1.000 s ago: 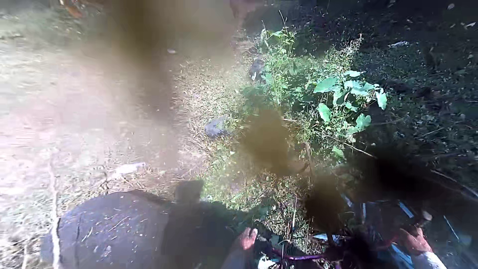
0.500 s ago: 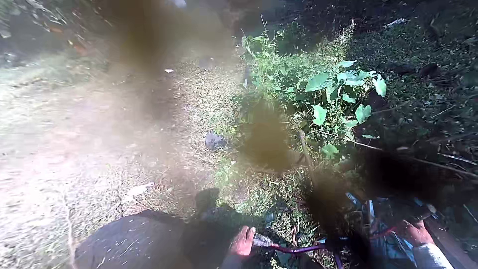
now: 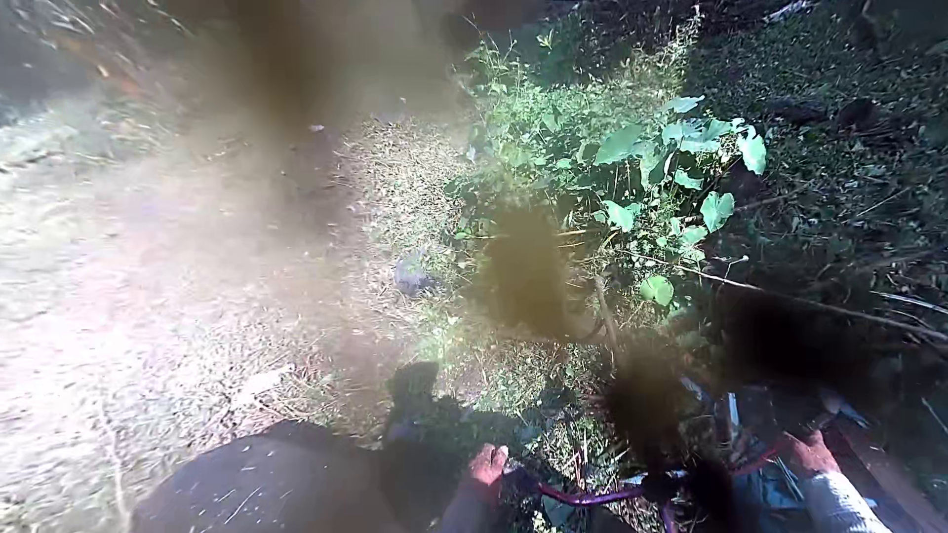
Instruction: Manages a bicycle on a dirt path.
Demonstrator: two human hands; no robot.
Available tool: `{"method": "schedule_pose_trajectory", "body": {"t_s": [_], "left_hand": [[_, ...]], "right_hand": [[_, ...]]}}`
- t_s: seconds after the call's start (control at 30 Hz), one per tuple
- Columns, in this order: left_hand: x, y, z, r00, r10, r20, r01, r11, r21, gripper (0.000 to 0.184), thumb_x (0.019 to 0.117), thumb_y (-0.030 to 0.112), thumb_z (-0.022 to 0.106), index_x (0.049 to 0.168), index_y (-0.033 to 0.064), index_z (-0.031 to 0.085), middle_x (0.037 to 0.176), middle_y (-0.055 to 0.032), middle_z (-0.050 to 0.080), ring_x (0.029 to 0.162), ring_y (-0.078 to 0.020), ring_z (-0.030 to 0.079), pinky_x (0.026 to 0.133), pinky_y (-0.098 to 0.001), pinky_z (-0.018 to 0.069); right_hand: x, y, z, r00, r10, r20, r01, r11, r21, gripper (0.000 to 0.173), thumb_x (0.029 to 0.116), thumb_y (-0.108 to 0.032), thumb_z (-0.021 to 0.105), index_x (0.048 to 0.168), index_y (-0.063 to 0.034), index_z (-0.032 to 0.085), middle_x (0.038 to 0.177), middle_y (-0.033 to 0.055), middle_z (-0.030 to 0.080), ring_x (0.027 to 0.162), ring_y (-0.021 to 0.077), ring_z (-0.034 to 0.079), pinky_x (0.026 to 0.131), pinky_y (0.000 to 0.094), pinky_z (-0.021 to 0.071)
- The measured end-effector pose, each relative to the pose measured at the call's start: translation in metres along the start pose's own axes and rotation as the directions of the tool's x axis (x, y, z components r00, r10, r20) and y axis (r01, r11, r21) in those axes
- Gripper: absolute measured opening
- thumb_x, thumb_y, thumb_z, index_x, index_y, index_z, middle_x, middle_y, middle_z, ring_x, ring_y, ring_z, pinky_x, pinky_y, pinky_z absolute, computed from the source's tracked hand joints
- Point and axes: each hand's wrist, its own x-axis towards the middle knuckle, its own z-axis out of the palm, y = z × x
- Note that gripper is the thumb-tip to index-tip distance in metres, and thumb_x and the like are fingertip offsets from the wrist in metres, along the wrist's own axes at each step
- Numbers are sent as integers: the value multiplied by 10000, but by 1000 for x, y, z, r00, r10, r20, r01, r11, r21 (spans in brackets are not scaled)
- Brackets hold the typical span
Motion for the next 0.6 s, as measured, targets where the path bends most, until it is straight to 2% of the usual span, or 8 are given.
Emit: {"method": "schedule_pose_trajectory", "body": {"t_s": [0.07, 0.2, 0.3, 0.4, 0.5, 0.6], "left_hand": [[15, 14, -6, 999, -17, 37, 15, 999, 49, 582, 1114, 443, 370, 1463, 0, 512, 1458, -234, 567, 1389, -353, 529, 1179, -534, 381], [40, 44, -11, 992, -47, 118, 34, 993, 111, 565, 1126, 398, 367, 1491, -20, 472, 1506, -251, 518, 1430, -359, 485, 1202, -531, 341], [54, 62, -9, 992, -42, 119, 26, 992, 126, 554, 1127, 400, 363, 1479, -10, 483, 1488, -246, 536, 1409, -361, 506, 1182, -532, 368], [68, 88, -7, 991, 3, 135, -25, 987, 160, 575, 1126, 424, 338, 1495, 6, 476, 1500, -236, 528, 1417, -356, 498, 1188, -542, 359], [88, 121, -2, 989, 47, 143, -70, 985, 159, 579, 1125, 435, 329, 1516, 30, 464, 1515, -215, 524, 1434, -339, 485, 1204, -529, 348], [105, 159, 0, 977, 91, 191, -126, 976, 177, 593, 1122, 446, 330, 1523, 27, 454, 1511, -222, 526, 1430, -358, 486, 1199, -542, 351]], "right_hand": [[10, 3, 5, 1000, 11, -14, -11, 1000, 12, 697, 915, -45, 663, 1521, 47, 330, 1388, 296, 547, 1251, 358, 580, 1052, 519, 473], [23, 4, 3, 999, 40, -31, -40, 999, 6, 652, 936, -55, 664, 1504, 56, 363, 1378, 292, 561, 1243, 356, 591, 1052, 509, 476], [17, -13, -5, 996, 72, -58, -70, 997, 43, 650, 940, -61, 650, 1506, 36, 348, 1325, 276, 585, 1155, 340, 625, 973, 510, 515], [16, -19, -22, 992, 77, -101, -72, 996, 57, 708, 941, -19, 634, 1547, 50, 276, 1418, 301, 518, 1251, 351, 576, 1056, 494, 465], [19, -20, -43, 979, 80, -188, -74, 997, 37, 676, 918, -37, 644, 1511, 51, 332, 1330, 294, 572, 1135, 339, 627, 966, 496, 514], [18, -12, -65, 961, 97, -259, -90, 995, 39, 663, 961, -51, 618, 1540, 44, 309, 1413, 311, 521, 1238, 375, 578, 1048, 520, 460]]}}
